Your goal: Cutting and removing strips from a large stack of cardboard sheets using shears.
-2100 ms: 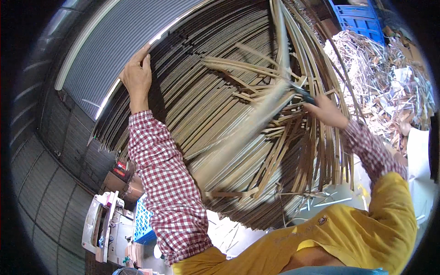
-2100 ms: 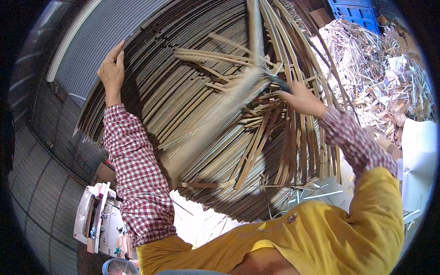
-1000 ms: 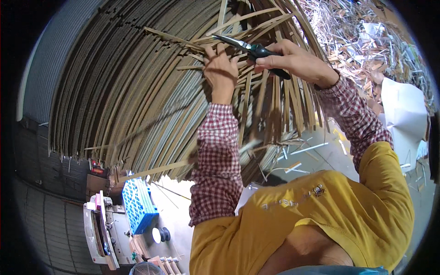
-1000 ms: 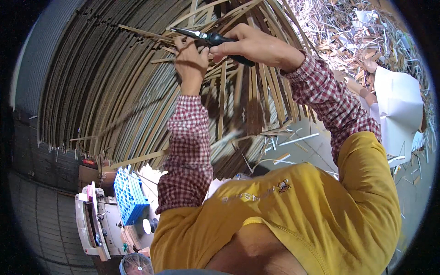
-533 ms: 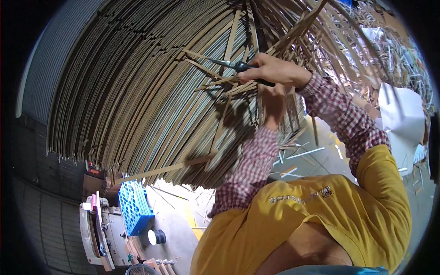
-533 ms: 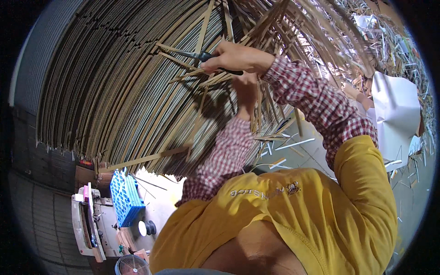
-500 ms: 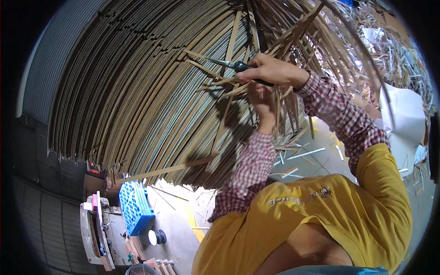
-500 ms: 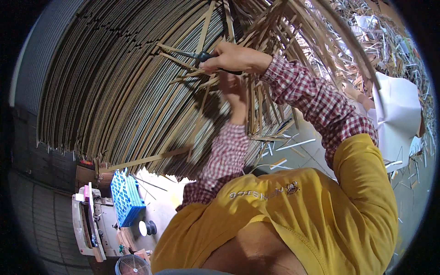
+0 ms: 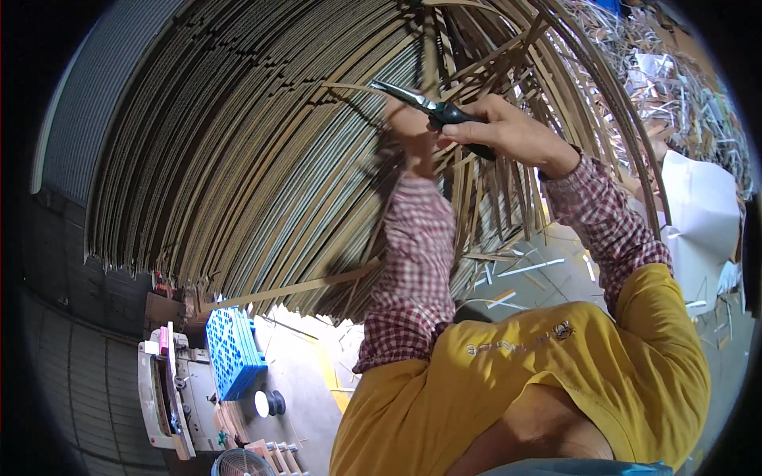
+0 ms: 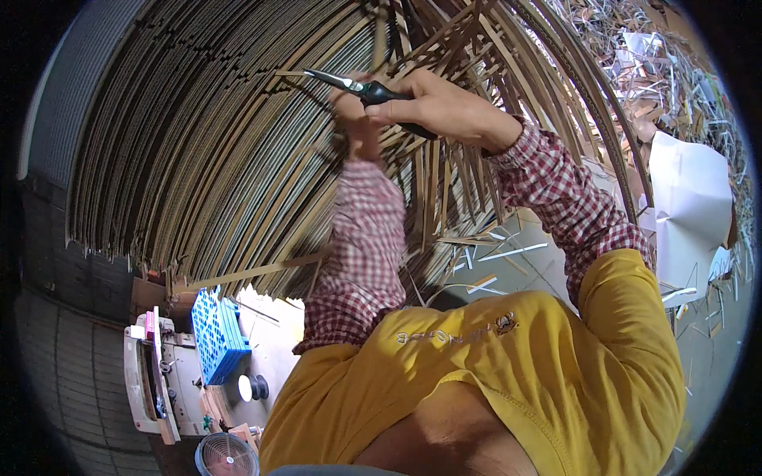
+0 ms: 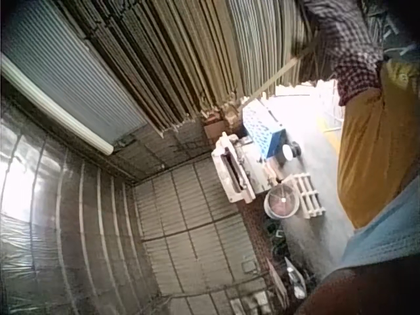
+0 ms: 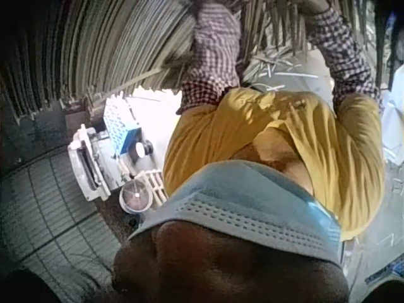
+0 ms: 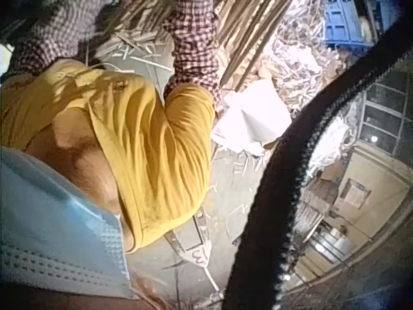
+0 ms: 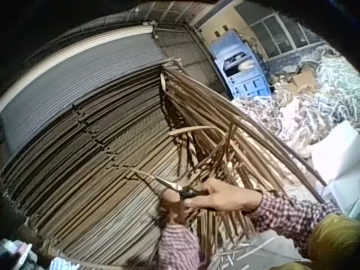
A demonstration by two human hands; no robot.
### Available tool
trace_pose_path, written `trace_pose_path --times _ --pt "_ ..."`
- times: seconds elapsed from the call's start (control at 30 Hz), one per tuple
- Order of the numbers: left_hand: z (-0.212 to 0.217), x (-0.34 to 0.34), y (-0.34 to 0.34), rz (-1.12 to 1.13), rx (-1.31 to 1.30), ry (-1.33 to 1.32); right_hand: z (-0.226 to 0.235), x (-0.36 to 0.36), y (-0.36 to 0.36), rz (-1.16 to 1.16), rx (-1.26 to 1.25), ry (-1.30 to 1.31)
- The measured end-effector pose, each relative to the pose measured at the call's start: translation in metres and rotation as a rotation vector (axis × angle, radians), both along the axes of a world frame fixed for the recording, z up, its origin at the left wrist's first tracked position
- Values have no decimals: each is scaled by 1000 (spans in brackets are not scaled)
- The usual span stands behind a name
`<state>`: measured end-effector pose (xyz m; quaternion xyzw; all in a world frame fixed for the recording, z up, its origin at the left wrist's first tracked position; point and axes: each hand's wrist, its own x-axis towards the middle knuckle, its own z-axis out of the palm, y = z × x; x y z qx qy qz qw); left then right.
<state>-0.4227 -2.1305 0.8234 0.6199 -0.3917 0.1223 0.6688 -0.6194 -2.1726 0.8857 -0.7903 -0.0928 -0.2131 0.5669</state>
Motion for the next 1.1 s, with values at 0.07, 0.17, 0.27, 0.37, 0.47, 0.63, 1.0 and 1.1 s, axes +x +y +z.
trace_pose_path --times 0.07,0.17,0.27,0.37,0.47,0.63,1.0,1.1 --pt "-41 -29 -28 -132 76 103 -1 2 -1 43 20 -71" --pt "-87 -56 -48 -329 -185 409 -10 21 -4 -19 -65 61" --pt "-103 -56 -17 -326 -441 617 -24 57 -5 -39 -67 169" --pt "-107 -61 51 -234 -287 556 -35 92 -9 -11 -87 138" --pt "-107 -75 109 -58 -180 438 -38 113 -13 9 -132 233" --pt "-87 -87 145 136 -151 384 -32 119 2 -33 -96 275" --pt "-40 -91 180 135 -71 -401 -167 -6 -15 -304 -123 168" --pt "-57 -83 180 0 -82 -136 -196 -25 -40 -407 -93 405"
